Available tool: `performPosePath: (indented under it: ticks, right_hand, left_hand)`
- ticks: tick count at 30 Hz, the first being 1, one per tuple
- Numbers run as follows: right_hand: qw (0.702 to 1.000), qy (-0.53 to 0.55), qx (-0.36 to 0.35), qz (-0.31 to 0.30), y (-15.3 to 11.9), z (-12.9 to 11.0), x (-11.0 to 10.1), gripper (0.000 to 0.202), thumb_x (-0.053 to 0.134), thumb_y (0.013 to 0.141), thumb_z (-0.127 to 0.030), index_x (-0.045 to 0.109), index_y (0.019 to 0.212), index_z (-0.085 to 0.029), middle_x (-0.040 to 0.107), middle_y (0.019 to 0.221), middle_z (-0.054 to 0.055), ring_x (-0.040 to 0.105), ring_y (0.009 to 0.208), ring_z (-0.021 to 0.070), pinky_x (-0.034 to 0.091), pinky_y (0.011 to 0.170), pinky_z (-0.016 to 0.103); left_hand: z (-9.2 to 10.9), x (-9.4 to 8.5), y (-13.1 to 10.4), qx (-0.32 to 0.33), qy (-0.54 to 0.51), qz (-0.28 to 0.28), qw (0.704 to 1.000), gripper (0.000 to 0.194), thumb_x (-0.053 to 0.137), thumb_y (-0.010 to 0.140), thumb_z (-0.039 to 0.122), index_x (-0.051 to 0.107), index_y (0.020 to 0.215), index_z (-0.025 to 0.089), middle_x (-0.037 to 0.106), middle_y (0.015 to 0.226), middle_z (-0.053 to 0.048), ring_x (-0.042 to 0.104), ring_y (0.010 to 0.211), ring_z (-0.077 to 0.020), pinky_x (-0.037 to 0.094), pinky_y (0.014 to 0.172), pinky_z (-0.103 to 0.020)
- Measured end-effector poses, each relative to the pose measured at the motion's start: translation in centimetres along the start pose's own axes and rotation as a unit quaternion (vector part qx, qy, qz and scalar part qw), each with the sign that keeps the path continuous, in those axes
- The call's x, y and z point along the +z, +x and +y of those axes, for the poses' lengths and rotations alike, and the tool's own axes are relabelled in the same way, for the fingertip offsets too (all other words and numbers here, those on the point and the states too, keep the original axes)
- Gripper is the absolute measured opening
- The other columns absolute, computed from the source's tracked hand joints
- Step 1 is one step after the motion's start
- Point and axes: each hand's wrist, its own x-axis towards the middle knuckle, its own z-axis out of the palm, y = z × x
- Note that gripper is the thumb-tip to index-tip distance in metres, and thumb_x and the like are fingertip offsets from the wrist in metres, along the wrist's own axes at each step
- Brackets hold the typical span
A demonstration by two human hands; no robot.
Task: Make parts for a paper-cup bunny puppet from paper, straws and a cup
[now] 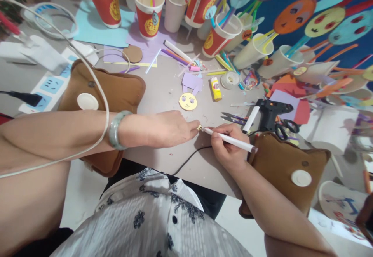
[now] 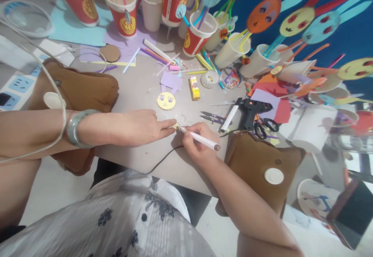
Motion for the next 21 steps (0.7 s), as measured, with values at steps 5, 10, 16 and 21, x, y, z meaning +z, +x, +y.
performPosePath:
  ticks: [5, 10, 16, 21]
  right_hand:
    - [1.0, 0.004, -0.011, -0.003, -0.1, 0.1, 0.1, 0.009, 0.063, 0.087, -0.031, 0.064, 0.082, -0.024, 0.072, 0.068, 0.001, 0.065, 0.056, 0.0173, 0.05, 0.051, 0.028]
    - [1.0, -0.018, -0.009, -0.005, 0.0, 0.1, 0.2, 0.011, 0.062, 0.087, -0.033, 0.064, 0.081, -0.024, 0.072, 0.067, 0.001, 0.065, 0.055, 0.0176, 0.049, 0.051, 0.029]
    - [0.999, -0.025, -0.025, -0.011, 0.2, 0.0, 0.0, 0.009, 0.062, 0.087, -0.031, 0.064, 0.081, -0.024, 0.072, 0.067, 0.001, 0.066, 0.056, 0.0175, 0.049, 0.051, 0.029]
    - [1.0, -0.008, -0.028, -0.008, 0.1, 0.0, 0.1, 0.007, 0.062, 0.087, -0.028, 0.063, 0.081, -0.024, 0.074, 0.069, 0.0, 0.068, 0.056, 0.017, 0.049, 0.051, 0.028]
  left_hand:
    - [0.3, 0.5, -0.3, -0.008, -0.002, 0.01, 1.0, 0.051, 0.041, 0.087, -0.001, 0.061, 0.131, 0.014, 0.061, 0.14, -0.018, 0.059, 0.06, -0.0138, 0.033, 0.051, -0.035]
    - [0.4, 1.0, -0.3, 0.009, 0.035, 0.014, 0.999, 0.05, 0.036, 0.089, 0.0, 0.06, 0.131, 0.012, 0.06, 0.139, -0.019, 0.058, 0.059, -0.0143, 0.033, 0.051, -0.036]
    - [0.6, 1.4, -0.2, -0.003, 0.02, 0.026, 0.999, 0.044, 0.037, 0.091, 0.002, 0.06, 0.127, 0.013, 0.061, 0.136, -0.018, 0.057, 0.06, -0.0134, 0.033, 0.052, -0.036]
    - [0.8, 1.2, -0.2, -0.011, 0.0, -0.001, 1.0, 0.046, 0.036, 0.09, 0.002, 0.059, 0.129, 0.012, 0.061, 0.136, -0.019, 0.056, 0.061, -0.0135, 0.033, 0.053, -0.035]
